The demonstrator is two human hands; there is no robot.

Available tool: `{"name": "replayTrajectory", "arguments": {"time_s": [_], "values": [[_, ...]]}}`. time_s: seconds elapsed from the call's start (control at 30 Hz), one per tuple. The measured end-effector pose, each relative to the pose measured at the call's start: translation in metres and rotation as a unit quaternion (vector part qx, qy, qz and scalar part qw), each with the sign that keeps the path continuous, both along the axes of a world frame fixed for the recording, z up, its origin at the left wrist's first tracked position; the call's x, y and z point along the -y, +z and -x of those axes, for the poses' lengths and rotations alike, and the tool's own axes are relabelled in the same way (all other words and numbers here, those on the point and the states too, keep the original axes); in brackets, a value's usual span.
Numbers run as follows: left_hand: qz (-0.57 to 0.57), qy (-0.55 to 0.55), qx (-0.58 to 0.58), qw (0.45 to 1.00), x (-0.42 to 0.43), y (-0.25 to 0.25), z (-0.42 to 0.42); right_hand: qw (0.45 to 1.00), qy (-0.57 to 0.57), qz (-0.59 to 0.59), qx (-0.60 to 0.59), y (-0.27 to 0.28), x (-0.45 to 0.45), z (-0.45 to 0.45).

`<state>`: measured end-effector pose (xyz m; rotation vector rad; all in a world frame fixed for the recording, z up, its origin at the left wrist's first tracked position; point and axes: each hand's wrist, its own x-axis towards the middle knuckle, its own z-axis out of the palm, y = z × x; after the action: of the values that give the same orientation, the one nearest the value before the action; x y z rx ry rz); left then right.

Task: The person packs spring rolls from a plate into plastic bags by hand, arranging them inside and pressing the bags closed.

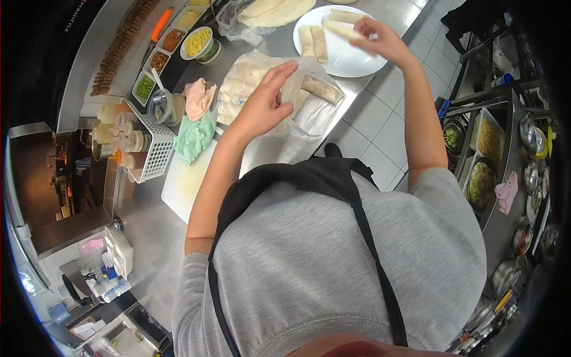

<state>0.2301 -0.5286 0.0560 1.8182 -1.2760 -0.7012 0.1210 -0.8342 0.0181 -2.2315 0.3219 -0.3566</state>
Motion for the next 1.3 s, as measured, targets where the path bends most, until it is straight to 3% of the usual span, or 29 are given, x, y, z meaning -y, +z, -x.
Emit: {"name": "replayTrajectory", "arguments": {"time_s": [0.1,0.3,0.4,0.47,0.57,0.7,0.87,0.93,1.03,1.1,1.3], "values": [[-0.002,-0.005,-0.007,1.000,0.005,0.000,-0.001,0.972,0.161,-0.166,-0.045,0.006,-0.047,0.038],[0.022,0.005,-0.009,1.000,0.012,-0.012,-0.002,0.982,0.101,-0.111,-0.114,0.000,-0.108,0.053],[0.027,-0.001,0.008,1.000,0.007,-0.008,-0.002,0.975,0.075,-0.171,-0.119,-0.001,-0.114,0.055],[0.012,-0.012,0.018,1.000,0.007,-0.004,0.004,0.998,-0.041,-0.040,-0.020,-0.023,-0.123,0.043],[0.006,-0.012,0.000,1.000,0.006,-0.002,0.008,0.991,-0.111,0.061,0.049,-0.039,-0.139,0.025],[0.004,-0.013,0.018,1.000,0.004,-0.003,0.007,0.975,-0.109,0.187,0.054,-0.049,-0.146,0.009],[-0.002,-0.008,0.062,0.998,0.000,-0.004,0.005,0.967,-0.101,0.200,0.122,-0.062,-0.136,0.009],[0.032,0.013,0.140,0.989,-0.004,-0.009,0.000,0.965,-0.098,0.193,0.151,-0.054,-0.137,0.015],[0.013,0.052,0.205,0.977,-0.009,-0.012,-0.004,0.962,-0.014,0.206,0.182,-0.050,-0.149,0.015],[0.030,0.060,0.220,0.973,-0.010,-0.017,-0.002,0.955,0.138,0.204,0.169,-0.057,-0.158,0.003],[0.006,0.071,0.245,0.967,-0.016,-0.009,0.006,0.957,0.113,0.243,0.108,-0.065,-0.166,-0.013]]}}
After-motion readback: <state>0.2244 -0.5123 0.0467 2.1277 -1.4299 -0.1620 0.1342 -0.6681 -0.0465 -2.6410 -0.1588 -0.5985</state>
